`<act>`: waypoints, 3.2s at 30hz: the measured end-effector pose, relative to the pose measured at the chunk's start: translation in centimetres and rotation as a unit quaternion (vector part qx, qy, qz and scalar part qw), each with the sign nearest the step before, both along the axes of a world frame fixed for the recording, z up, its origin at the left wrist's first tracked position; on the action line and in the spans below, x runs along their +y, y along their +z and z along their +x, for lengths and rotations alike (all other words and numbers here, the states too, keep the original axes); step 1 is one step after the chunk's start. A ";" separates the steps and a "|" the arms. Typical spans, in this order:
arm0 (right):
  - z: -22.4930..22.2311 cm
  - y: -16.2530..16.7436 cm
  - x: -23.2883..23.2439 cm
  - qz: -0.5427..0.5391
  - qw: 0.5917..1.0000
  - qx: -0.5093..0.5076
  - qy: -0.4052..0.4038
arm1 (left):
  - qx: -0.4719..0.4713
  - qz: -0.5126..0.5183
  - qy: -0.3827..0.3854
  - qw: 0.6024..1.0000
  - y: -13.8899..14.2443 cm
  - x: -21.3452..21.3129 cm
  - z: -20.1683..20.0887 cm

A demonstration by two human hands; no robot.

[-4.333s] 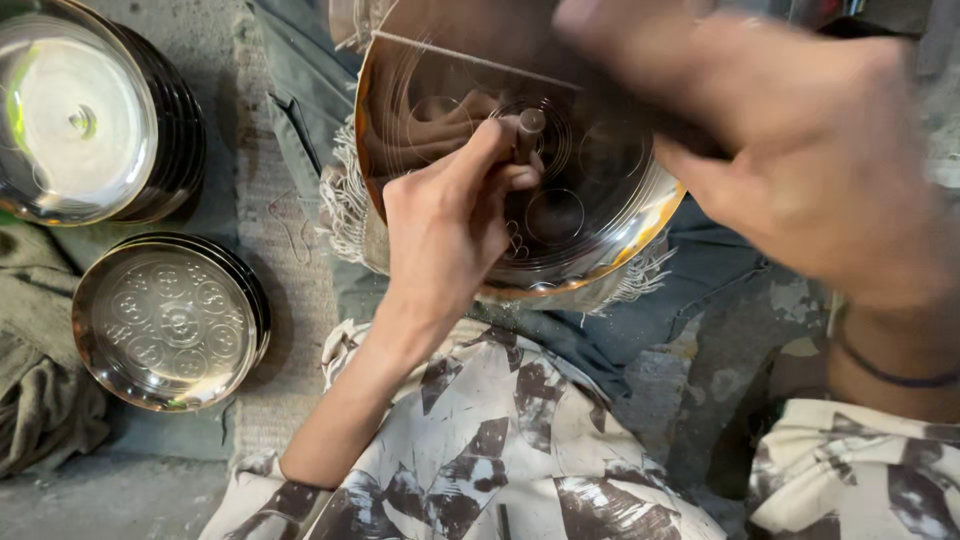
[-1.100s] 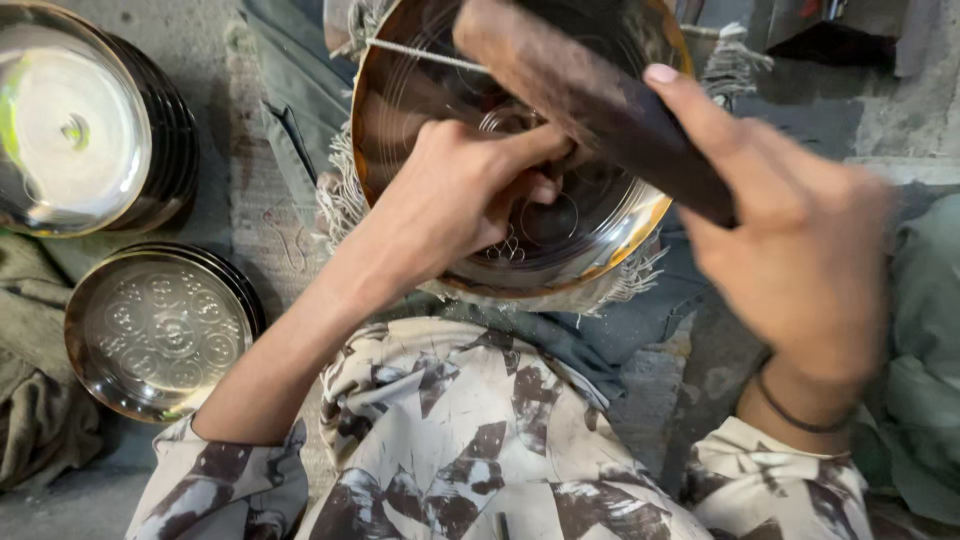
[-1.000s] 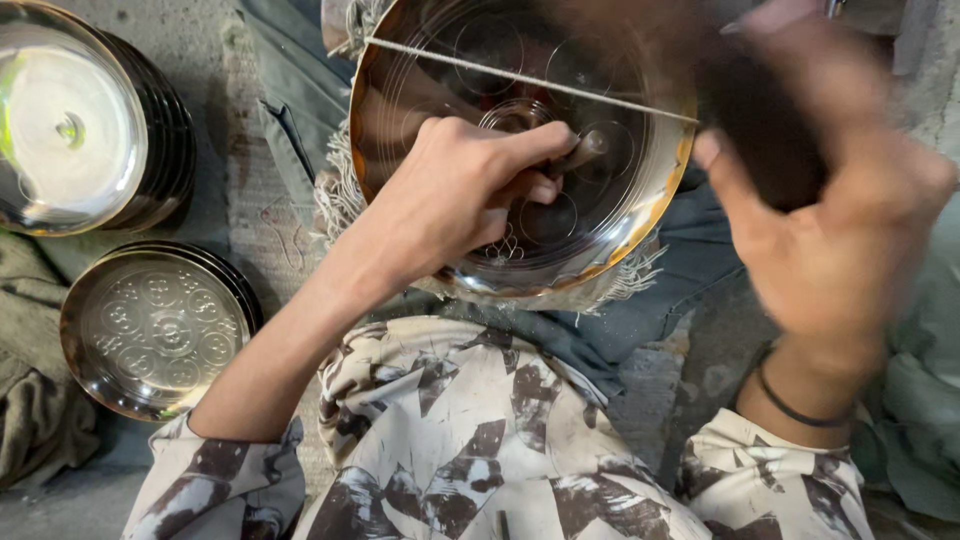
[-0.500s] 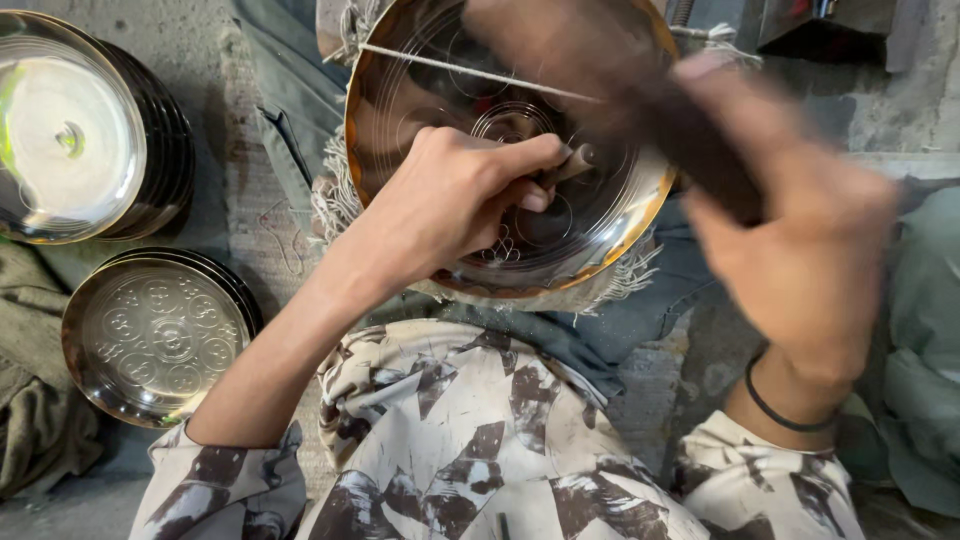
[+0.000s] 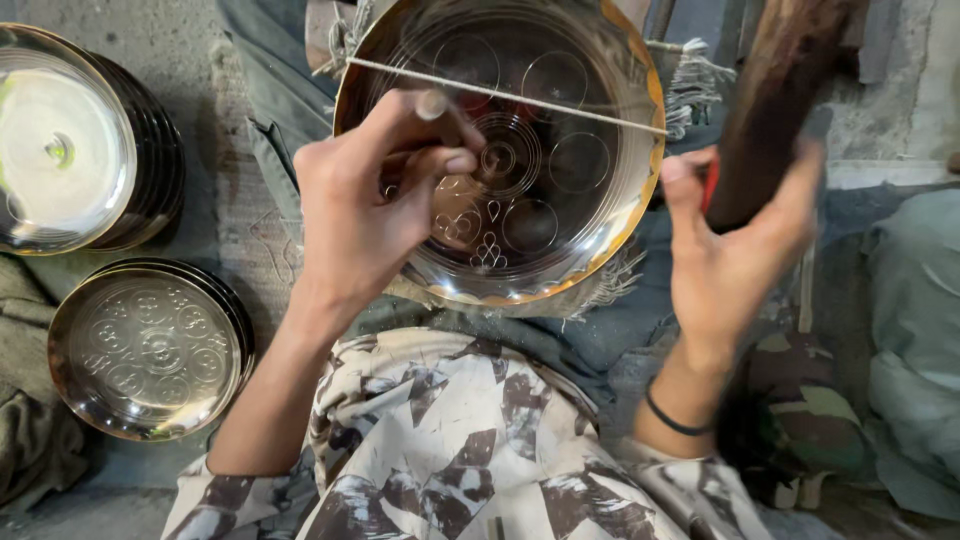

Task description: The person uses a hammer and a small metal punch to create a pattern of indentations on a round metal plate. The plate is held in place by a clamp, and the person repeatedly strikes the punch to form a decorative design.

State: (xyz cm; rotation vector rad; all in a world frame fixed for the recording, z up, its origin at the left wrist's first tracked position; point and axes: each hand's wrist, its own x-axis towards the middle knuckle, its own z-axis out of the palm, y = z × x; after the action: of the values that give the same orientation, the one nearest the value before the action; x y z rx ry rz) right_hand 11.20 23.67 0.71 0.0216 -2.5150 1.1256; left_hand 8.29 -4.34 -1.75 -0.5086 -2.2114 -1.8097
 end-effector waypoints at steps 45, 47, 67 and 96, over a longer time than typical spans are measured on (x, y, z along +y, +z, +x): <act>4.1 -1.6 2.0 0.181 0.980 0.055 0.068 | 0.099 -0.275 -0.344 0.892 1.6 3.1 -4.4; 3.3 -0.5 1.8 0.179 0.980 0.051 0.074 | 0.087 -0.264 -0.325 0.904 1.5 2.9 -4.1; -5.0 10.4 -2.2 0.556 0.779 0.086 0.276 | -0.087 -0.018 0.127 0.988 -0.1 5.4 4.9; -3.6 12.0 -2.4 0.559 0.784 0.022 0.269 | -0.054 -0.090 0.096 0.990 -0.1 4.7 4.3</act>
State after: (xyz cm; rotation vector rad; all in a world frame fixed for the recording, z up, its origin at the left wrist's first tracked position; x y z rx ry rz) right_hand 7.57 21.29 12.71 1.1011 -2.7884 -0.4079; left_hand 12.62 0.32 -1.86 -0.2235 -2.4167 -1.5854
